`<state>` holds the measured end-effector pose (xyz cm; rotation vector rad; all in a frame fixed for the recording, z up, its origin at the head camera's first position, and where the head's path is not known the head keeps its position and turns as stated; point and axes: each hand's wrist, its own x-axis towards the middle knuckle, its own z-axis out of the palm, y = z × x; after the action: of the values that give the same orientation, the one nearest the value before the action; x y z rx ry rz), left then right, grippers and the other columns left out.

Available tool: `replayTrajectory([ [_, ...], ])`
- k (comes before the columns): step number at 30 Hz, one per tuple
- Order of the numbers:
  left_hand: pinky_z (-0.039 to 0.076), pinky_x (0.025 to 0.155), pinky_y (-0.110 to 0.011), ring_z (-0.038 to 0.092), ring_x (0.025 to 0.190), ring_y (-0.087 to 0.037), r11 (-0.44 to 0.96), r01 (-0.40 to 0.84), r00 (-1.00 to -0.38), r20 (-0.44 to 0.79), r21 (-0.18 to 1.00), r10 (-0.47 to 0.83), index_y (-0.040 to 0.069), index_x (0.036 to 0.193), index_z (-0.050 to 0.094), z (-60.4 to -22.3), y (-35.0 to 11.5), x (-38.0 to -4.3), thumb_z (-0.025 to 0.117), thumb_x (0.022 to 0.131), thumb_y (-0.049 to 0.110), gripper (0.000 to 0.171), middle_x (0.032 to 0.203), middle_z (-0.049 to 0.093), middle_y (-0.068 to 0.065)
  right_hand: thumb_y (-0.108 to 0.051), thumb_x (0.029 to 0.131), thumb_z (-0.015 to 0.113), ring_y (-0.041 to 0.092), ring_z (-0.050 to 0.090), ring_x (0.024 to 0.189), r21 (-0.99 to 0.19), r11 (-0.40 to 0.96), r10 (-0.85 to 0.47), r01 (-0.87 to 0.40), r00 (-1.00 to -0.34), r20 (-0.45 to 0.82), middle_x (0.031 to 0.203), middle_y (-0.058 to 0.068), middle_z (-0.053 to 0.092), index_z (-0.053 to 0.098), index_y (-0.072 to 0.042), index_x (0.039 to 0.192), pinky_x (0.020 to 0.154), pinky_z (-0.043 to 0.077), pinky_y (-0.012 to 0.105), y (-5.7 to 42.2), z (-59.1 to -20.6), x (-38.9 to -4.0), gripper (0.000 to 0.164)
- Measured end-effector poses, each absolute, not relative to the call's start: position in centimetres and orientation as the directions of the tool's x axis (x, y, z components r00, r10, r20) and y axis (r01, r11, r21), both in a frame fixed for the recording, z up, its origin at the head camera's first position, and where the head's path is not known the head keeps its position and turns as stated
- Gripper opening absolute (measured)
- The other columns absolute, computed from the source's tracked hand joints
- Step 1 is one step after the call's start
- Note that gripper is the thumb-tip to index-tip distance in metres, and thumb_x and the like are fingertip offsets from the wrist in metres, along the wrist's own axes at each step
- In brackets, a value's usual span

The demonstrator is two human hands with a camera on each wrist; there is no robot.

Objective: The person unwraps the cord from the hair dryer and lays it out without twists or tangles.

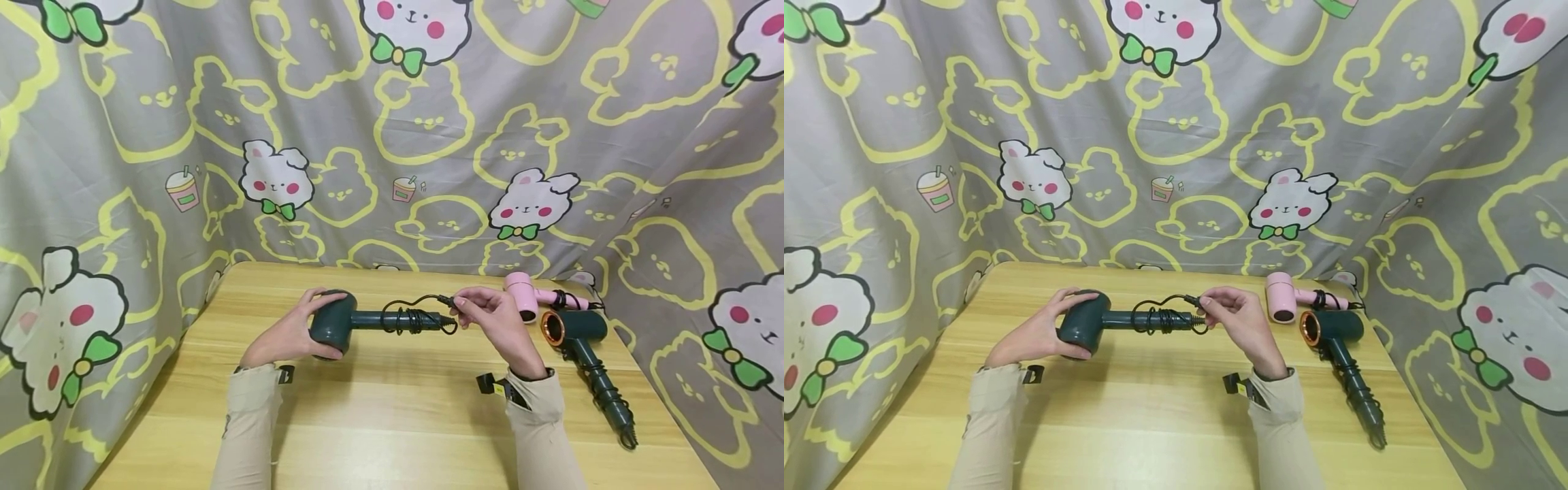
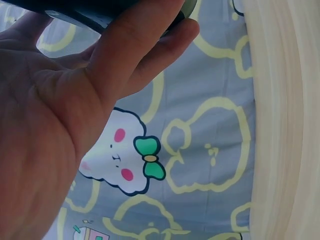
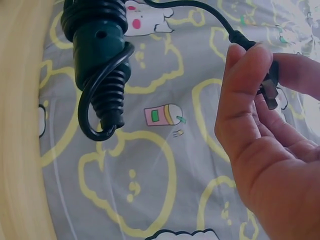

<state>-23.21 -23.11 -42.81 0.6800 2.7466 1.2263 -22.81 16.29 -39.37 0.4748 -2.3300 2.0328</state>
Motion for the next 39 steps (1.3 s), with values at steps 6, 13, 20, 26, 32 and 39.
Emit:
replayTrajectory([
  [6,0.052,0.096,-0.053,0.056,0.124,-0.038,0.590,0.362,-0.905,0.120,0.721,0.409,0.040,0.152,0.046,-42.8,-23.2,-23.2,0.100,0.060,0.048,0.106,0.155,0.033,-0.009,-0.018,0.101,0.068,0.014,0.068,0.071,-0.958,0.123,-0.269,-0.259,-0.938,0.219,0.089,0.002,0.076,0.069,0.006,0.113,0.070,0.059,0.029,16.2,-39.0,-22.3,0.026],
  [13,0.052,0.097,-0.053,0.056,0.124,-0.037,0.590,0.369,-0.904,0.128,0.718,0.409,0.041,0.152,0.047,-42.9,-23.3,-23.3,0.099,0.060,0.050,0.106,0.156,0.032,-0.009,-0.019,0.102,0.067,0.018,0.068,0.072,-0.949,0.141,-0.372,-0.282,-0.903,0.213,0.093,0.017,0.075,0.071,0.001,0.112,0.071,0.058,0.034,16.2,-38.9,-21.9,0.023],
  [20,0.052,0.097,-0.051,0.056,0.125,-0.036,0.583,0.369,-0.902,0.128,0.723,0.412,0.041,0.151,0.047,-43.1,-23.5,-23.4,0.099,0.061,0.049,0.105,0.157,0.031,-0.008,-0.019,0.101,0.068,0.016,0.068,0.071,-0.954,0.151,-0.455,-0.260,-0.875,0.167,0.092,0.003,0.077,0.072,0.001,0.113,0.072,0.059,0.035,16.3,-38.7,-21.7,0.023],
  [26,0.052,0.097,-0.052,0.055,0.126,-0.037,0.584,0.370,-0.904,0.136,0.722,0.405,0.042,0.151,0.046,-42.9,-23.6,-23.3,0.099,0.061,0.050,0.105,0.158,0.031,-0.008,-0.014,0.101,0.066,0.013,0.068,0.071,-0.951,0.147,-0.551,-0.273,-0.821,0.151,0.091,0.002,0.076,0.071,0.001,0.110,0.071,0.060,0.034,16.4,-38.9,-21.8,0.019],
  [32,0.051,0.097,-0.052,0.055,0.126,-0.037,0.585,0.369,-0.906,0.140,0.722,0.400,0.042,0.151,0.047,-42.7,-23.7,-23.1,0.100,0.061,0.045,0.105,0.157,0.031,-0.008,-0.014,0.101,0.066,0.014,0.069,0.070,-0.947,0.154,-0.627,-0.281,-0.769,0.126,0.086,0.002,0.075,0.072,0.000,0.110,0.071,0.060,0.036,16.5,-39.2,-22.0,0.018],
  [39,0.052,0.097,-0.053,0.055,0.126,-0.037,0.584,0.369,-0.907,0.143,0.723,0.396,0.040,0.152,0.047,-42.6,-23.9,-23.0,0.100,0.062,0.044,0.104,0.156,0.032,-0.009,-0.011,0.101,0.066,0.014,0.069,0.069,-0.958,0.156,-0.681,-0.241,-0.728,0.073,0.088,0.021,0.074,0.072,0.002,0.110,0.068,0.061,0.038,16.6,-39.8,-22.4,0.017],
])
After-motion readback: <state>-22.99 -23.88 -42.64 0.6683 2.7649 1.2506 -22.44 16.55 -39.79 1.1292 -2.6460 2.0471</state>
